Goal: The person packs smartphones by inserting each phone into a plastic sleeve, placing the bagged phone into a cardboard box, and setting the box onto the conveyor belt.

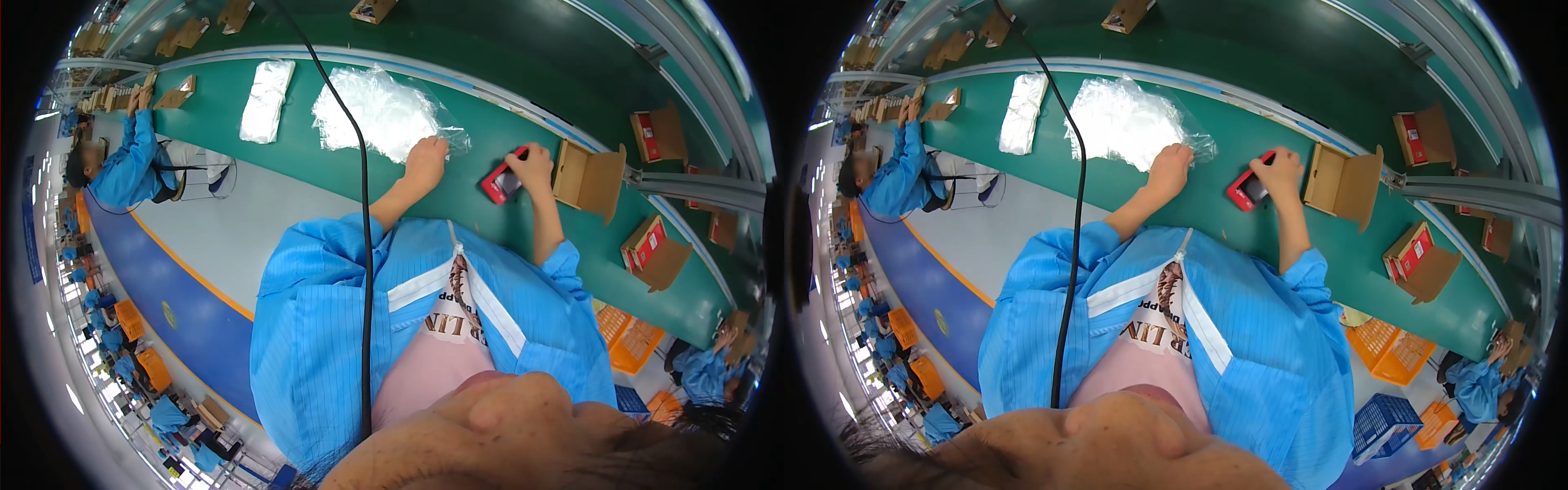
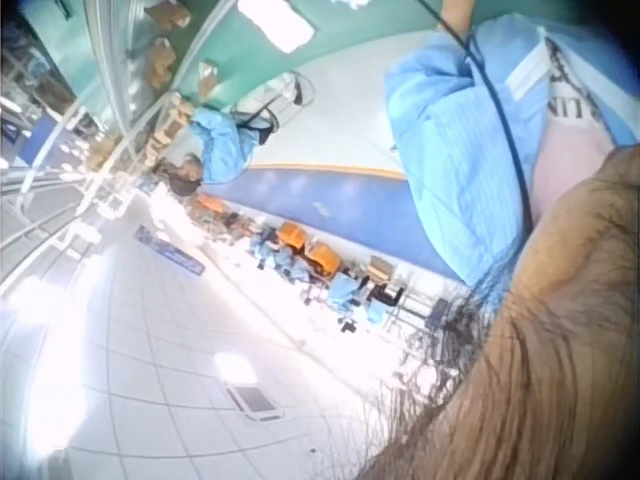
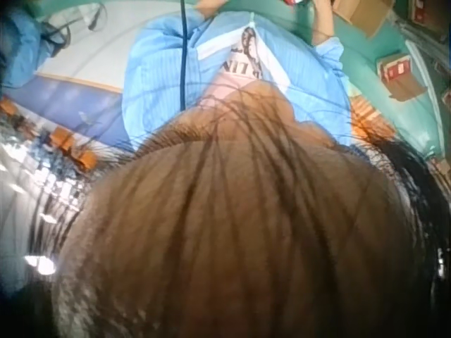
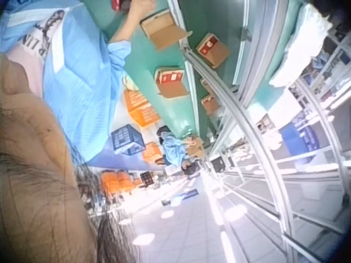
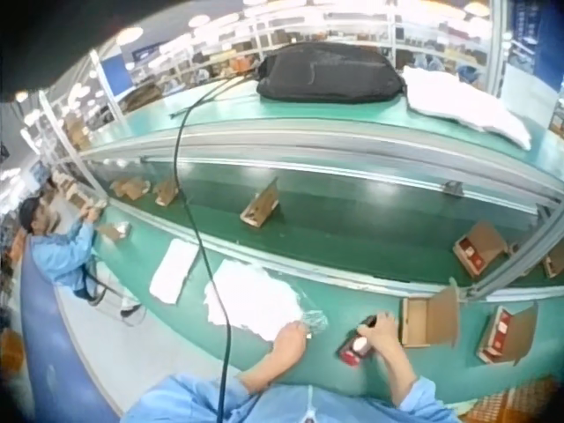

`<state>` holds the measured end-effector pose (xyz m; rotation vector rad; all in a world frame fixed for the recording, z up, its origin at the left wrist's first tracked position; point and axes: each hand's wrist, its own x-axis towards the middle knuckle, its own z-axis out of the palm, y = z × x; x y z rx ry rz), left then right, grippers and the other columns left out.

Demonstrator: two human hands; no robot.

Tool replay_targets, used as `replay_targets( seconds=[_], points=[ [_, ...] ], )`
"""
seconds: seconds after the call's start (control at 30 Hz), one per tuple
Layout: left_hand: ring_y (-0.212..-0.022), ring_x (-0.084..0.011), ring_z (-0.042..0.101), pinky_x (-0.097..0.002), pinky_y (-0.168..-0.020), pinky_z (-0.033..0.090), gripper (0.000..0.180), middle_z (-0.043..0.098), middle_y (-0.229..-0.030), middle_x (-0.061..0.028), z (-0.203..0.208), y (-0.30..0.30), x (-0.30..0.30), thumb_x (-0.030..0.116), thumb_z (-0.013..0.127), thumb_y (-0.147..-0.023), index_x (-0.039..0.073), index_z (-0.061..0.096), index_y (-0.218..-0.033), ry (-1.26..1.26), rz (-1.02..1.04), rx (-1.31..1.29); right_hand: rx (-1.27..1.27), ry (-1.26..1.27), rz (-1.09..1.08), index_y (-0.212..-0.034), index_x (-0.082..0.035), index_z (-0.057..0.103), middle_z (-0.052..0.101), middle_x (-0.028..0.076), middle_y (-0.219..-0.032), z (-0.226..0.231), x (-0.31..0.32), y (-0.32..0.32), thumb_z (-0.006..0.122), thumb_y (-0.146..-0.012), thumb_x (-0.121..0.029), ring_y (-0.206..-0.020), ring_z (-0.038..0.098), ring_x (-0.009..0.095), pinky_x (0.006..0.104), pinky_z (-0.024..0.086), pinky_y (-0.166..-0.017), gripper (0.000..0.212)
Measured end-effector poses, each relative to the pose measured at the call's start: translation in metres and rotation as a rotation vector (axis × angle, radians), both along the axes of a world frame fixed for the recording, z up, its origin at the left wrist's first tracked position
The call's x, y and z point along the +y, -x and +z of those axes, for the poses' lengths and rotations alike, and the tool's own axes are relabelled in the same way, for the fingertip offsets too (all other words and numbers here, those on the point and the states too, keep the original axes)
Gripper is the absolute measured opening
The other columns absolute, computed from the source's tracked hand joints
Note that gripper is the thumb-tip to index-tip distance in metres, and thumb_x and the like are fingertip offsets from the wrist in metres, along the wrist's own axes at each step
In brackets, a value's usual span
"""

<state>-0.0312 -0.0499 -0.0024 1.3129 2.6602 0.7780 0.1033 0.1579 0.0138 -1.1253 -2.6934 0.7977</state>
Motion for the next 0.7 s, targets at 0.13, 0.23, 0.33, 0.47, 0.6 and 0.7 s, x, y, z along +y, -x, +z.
replay_targets(
  seconds=[0.13,0.23,0.33,0.47,0.6,0.7],
  points=[
    [-0.080,-0.0353,0.057,-0.0450,-0.070,0.047,0.008,0.058,-0.081,-0.0158,0.005,-0.003,-0.004,0.012,0.059,-0.080,0.004,0.059,-0.080,-0.087,0.032,-0.119,0.171,0.754,-0.251,-0.096,-0.001,0.054,0.059,0.010,-0.088,0.024,-0.006,-0.019,0.068,-0.079,-0.038,-0.071,0.060,0.019,0.0324,0.052,-0.052,0.044],
    [-0.079,-0.0370,0.059,-0.0460,-0.069,0.048,0.009,0.061,-0.081,-0.0183,-0.008,0.002,-0.003,0.012,0.060,-0.080,0.003,0.061,-0.077,-0.110,0.060,-0.241,0.481,1.054,-0.254,-0.108,-0.002,0.050,0.059,0.007,-0.095,0.032,-0.022,-0.028,0.060,-0.090,-0.028,-0.077,0.060,0.013,0.0270,0.056,-0.053,0.033],
    [-0.078,-0.0379,0.060,-0.0461,-0.070,0.048,0.011,0.062,-0.080,-0.0199,-0.008,0.005,0.005,0.011,0.059,-0.080,0.002,0.063,-0.077,-0.164,0.067,-0.303,0.807,1.133,-0.278,-0.116,-0.003,0.046,0.057,0.007,-0.103,0.027,-0.059,-0.020,0.057,-0.092,-0.020,-0.085,0.059,0.015,0.0284,0.057,-0.065,0.031],
    [-0.069,-0.0343,0.061,-0.0395,-0.063,0.048,0.014,0.063,-0.072,-0.0161,-0.011,0.011,0.008,0.013,0.057,-0.084,0.002,0.062,-0.078,-0.221,0.338,-0.461,0.395,0.278,0.134,-0.101,-0.002,0.052,0.060,0.015,-0.089,0.010,-0.086,-0.026,0.062,-0.086,-0.018,-0.086,0.060,0.027,0.0352,0.049,-0.062,0.025],
    [-0.077,-0.0370,0.059,-0.0428,-0.068,0.047,0.008,0.061,-0.080,-0.0186,0.018,0.002,0.008,0.008,0.057,-0.080,0.002,0.060,-0.085,-0.214,0.327,-0.230,0.283,-0.138,0.344,-0.087,-0.003,0.053,0.060,0.015,-0.085,0.032,-0.093,-0.025,0.065,-0.082,-0.020,-0.076,0.056,0.035,0.0413,0.047,-0.058,0.021],
    [-0.074,-0.0329,0.057,-0.0401,-0.065,0.046,0.012,0.057,-0.077,-0.0138,0.043,-0.005,0.005,0.005,0.056,-0.076,0.004,0.058,-0.087,-0.287,0.056,0.167,0.134,0.033,0.271,-0.085,-0.003,0.053,0.061,0.015,-0.085,0.052,-0.093,-0.013,0.062,-0.085,-0.021,-0.070,0.059,0.032,0.0393,0.048,-0.056,0.020]
  ],
)
